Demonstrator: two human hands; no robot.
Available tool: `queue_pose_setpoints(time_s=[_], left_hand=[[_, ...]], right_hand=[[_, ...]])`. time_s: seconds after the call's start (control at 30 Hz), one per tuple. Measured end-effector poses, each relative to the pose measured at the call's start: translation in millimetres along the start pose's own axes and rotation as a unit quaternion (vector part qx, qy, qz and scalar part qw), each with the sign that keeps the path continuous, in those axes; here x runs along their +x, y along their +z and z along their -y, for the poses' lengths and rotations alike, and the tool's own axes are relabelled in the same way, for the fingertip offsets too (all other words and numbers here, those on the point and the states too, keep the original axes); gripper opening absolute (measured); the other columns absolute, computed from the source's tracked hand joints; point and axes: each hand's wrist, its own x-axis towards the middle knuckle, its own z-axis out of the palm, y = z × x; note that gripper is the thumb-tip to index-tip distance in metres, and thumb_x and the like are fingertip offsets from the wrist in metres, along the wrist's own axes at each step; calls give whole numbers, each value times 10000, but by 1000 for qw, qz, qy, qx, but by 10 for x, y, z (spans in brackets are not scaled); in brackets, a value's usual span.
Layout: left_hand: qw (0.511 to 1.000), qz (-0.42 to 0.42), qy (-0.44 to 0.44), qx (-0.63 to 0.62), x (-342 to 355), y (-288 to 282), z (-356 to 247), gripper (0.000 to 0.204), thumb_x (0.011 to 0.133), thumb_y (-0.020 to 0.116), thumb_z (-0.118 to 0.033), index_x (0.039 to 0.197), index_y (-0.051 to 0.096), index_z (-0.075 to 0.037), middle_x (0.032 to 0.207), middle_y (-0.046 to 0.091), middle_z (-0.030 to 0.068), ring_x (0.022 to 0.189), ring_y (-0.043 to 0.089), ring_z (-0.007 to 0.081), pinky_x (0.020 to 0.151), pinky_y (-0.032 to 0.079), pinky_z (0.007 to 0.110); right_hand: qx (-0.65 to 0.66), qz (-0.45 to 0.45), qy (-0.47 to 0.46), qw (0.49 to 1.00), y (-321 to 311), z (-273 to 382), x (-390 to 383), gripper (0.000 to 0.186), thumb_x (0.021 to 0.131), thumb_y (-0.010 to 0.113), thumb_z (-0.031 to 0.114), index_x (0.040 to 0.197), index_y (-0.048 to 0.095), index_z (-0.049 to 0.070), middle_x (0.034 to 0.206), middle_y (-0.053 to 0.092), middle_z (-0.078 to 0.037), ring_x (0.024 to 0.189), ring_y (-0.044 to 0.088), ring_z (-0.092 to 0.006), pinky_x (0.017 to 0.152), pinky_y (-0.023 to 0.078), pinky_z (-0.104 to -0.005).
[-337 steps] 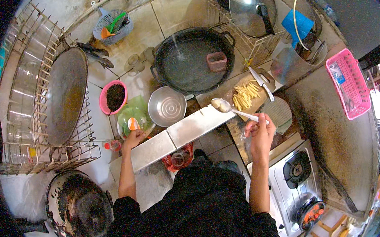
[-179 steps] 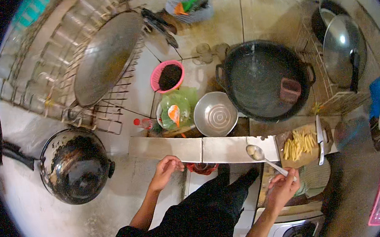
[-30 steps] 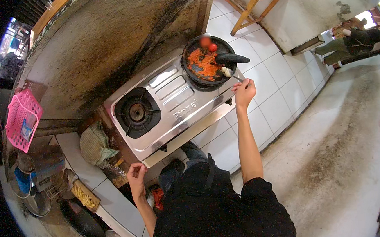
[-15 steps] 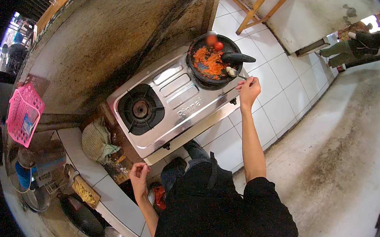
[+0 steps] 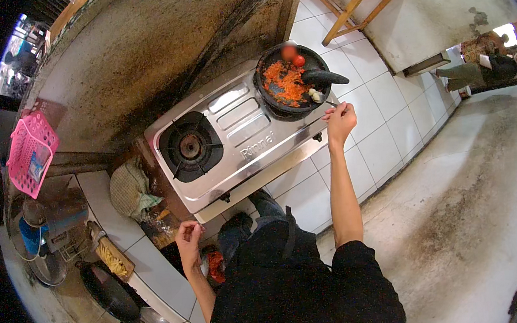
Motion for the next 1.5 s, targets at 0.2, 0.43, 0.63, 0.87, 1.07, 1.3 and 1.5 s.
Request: queue_pose_setpoints(time_s=[0.2, 0.43, 0.63, 0.87, 1.07, 1.3, 1.5], left_hand=[[1000, -2, 0, 1, -15, 11, 11, 63, 883, 611, -82, 907, 583, -32, 818, 586, 15, 766, 544, 91, 700, 442, 230], [1000, -11, -12, -6, -40, 28, 5, 62, 863, 615, -7, 907, 571, -8, 828, 573, 10, 781, 561, 86, 740, 462, 222], [1000, -11, -12, 6, -60, 69, -7, 41, 876, 606, -61, 892, 582, -31, 811, 576, 16, 754, 532, 92, 688, 432, 234], [1000, -17, -16, 0, -75, 67, 12, 70, 858, 624, -15, 915, 585, 0, 824, 587, 18, 773, 565, 85, 722, 459, 211], [1000, -18, -14, -5, -98, 56, 28, 76, 854, 626, -8, 917, 584, 0, 834, 588, 20, 778, 572, 91, 736, 461, 216], [1000, -25, -15, -5, -120, 4, 76, 78, 854, 618, 7, 922, 579, 2, 835, 588, 23, 781, 574, 96, 739, 461, 219], [1000, -21, -14, -11, -141, -11, 88, 78, 855, 616, 6, 923, 577, 5, 830, 584, 24, 781, 572, 97, 730, 456, 218]], right_hand=[[-9, 2, -8, 1000, 5, -1, -1, 295, 980, 398, 165, 774, 478, -30, 601, 584, -117, 432, 561, -151, 399, 434, -250], [-73, 2, -48, 996, 30, 6, -9, 283, 969, 414, 155, 763, 490, -24, 587, 590, -109, 441, 572, -155, 428, 447, -282], [-110, -1, -89, 990, 50, -44, 32, 285, 973, 419, 160, 771, 496, -27, 592, 600, -110, 448, 577, -147, 426, 441, -268], [-148, 17, -118, 982, 65, 53, -52, 273, 971, 425, 151, 791, 512, -35, 586, 602, -102, 449, 580, -146, 428, 440, -271], [-169, 30, -138, 975, 113, -2, -93, 262, 971, 422, 150, 799, 511, -27, 583, 601, -99, 447, 582, -152, 426, 439, -273], [-207, 25, -161, 965, 130, -134, -84, 203, 939, 454, 114, 782, 523, 6, 582, 595, -123, 498, 589, -277, 479, 442, -381], [-228, 20, -193, 954, 131, -174, -90, 199, 937, 457, 110, 781, 523, 4, 610, 594, -132, 529, 580, -312, 497, 434, -397]])
